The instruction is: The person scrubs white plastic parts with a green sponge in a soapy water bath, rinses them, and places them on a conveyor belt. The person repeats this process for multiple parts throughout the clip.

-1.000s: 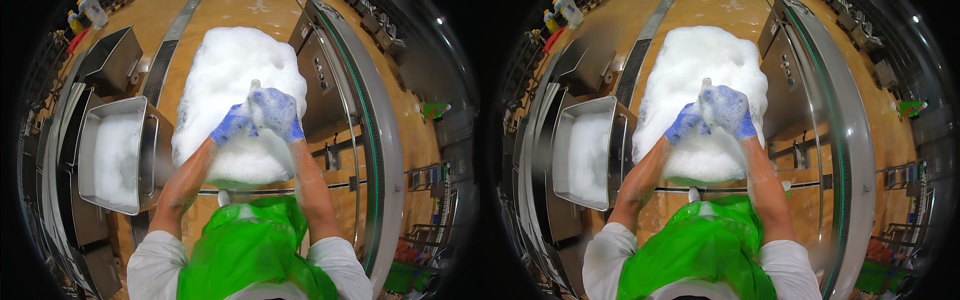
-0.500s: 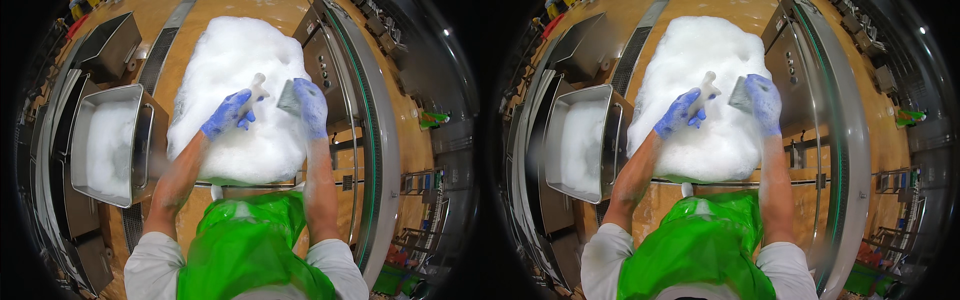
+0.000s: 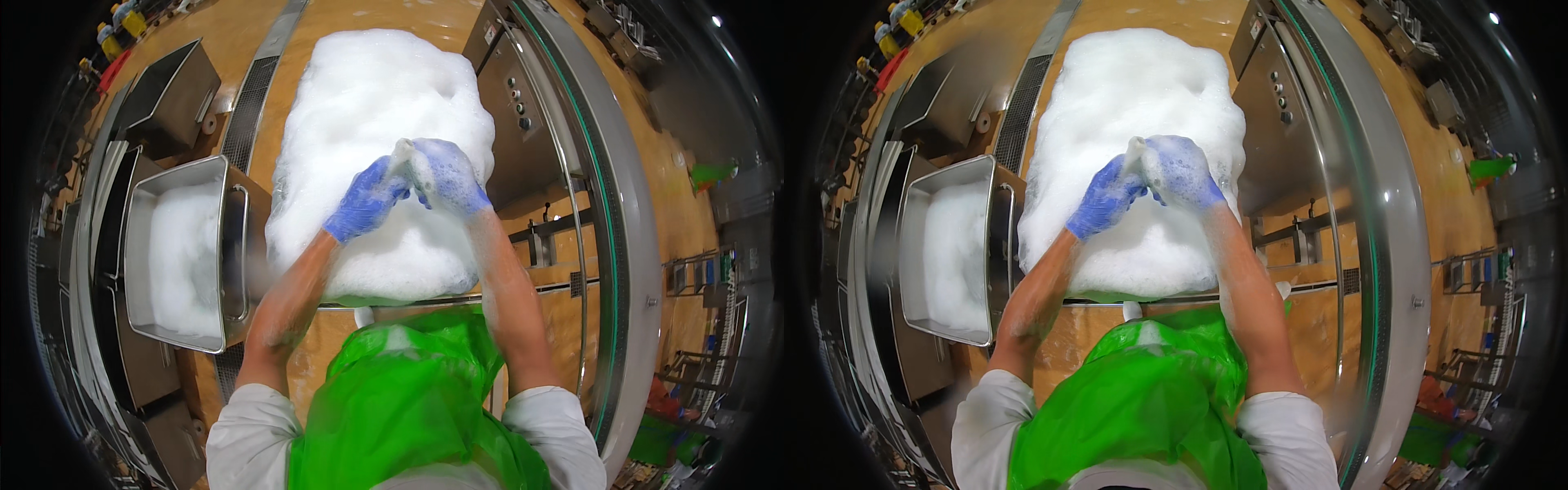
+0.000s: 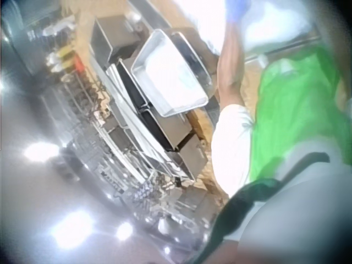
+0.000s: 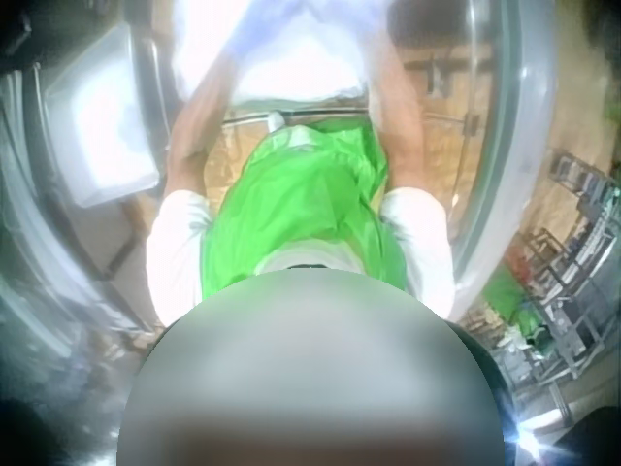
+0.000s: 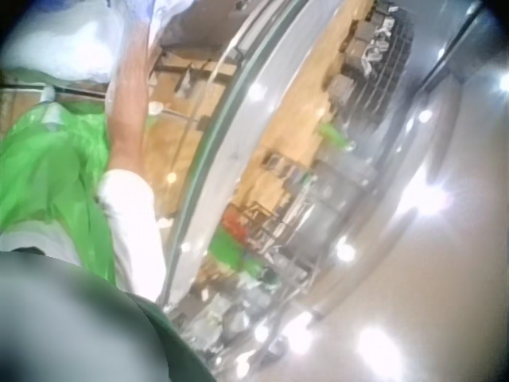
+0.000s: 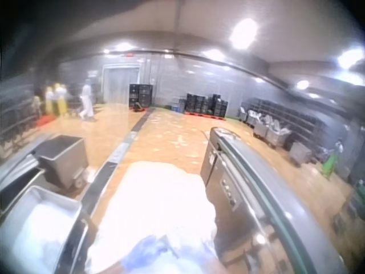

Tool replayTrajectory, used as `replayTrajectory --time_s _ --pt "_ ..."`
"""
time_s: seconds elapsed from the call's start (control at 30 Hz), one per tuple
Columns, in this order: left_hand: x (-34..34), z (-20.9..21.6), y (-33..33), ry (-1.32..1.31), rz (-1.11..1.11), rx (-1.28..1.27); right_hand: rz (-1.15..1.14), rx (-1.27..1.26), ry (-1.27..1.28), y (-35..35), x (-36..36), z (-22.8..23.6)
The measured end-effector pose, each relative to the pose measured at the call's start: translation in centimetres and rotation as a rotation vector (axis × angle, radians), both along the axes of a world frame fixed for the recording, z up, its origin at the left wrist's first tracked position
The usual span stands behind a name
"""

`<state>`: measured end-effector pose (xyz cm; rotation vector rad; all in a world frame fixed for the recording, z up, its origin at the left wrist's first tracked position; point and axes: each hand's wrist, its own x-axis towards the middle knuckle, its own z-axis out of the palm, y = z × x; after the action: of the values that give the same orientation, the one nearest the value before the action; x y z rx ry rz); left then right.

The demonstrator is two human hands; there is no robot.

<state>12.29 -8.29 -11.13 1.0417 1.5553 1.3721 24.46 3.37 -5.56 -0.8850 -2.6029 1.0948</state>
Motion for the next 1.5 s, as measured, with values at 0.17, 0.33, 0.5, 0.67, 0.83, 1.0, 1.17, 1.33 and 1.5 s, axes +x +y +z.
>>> replayTrajectory --time_s 0.17,0.33,0.5,0.67,0.83,1.0,1.17,1.33,1.5 --pt "-1.0 1.5 0.4 -0.147 -0.012 -0.02 0.13 0.782 0.013 4.0 1.2 -5.1" --pt "-2.3 0.0 0.5 -0.364 -0.007 0.099 -0.232 0.706 -0.062 1.1 1.7 -9.6" --pt "-1.9 -0.7 2.0 -0.13 0.254 0.235 -0.221 0.701 -0.166 -0.5 0.2 -13.9" --pt "-2.2 -1.1 1.6 0.156 0.31 0.198 -0.174 0.557 -0.157 1.6 0.4 -11.7" --pt "-2.5 -4.2 1.8 0.544 0.254 -0.036 -0.187 0.564 -0.18 0.6 -1.5 -11.5" --pt "-2.5 -5.3 2.1 0.568 0.257 0.015 -0.21 0.56 -0.155 -1.4 -3.7 -13.9" --pt "-2.0 -2.3 1.6 0.506 0.25 -0.04 -0.076 0.509 -0.116 -0.9 -2.4 -12.3" --pt "-2.1 -2.0 1.3 0.467 0.233 -0.045 0.031 0.474 -0.21 3.6 -4.0 -10.8" --pt "-2.5 -3.4 2.0 0.434 0.269 -0.041 -0.06 0.44 -0.238 2.7 -4.0 -13.2"
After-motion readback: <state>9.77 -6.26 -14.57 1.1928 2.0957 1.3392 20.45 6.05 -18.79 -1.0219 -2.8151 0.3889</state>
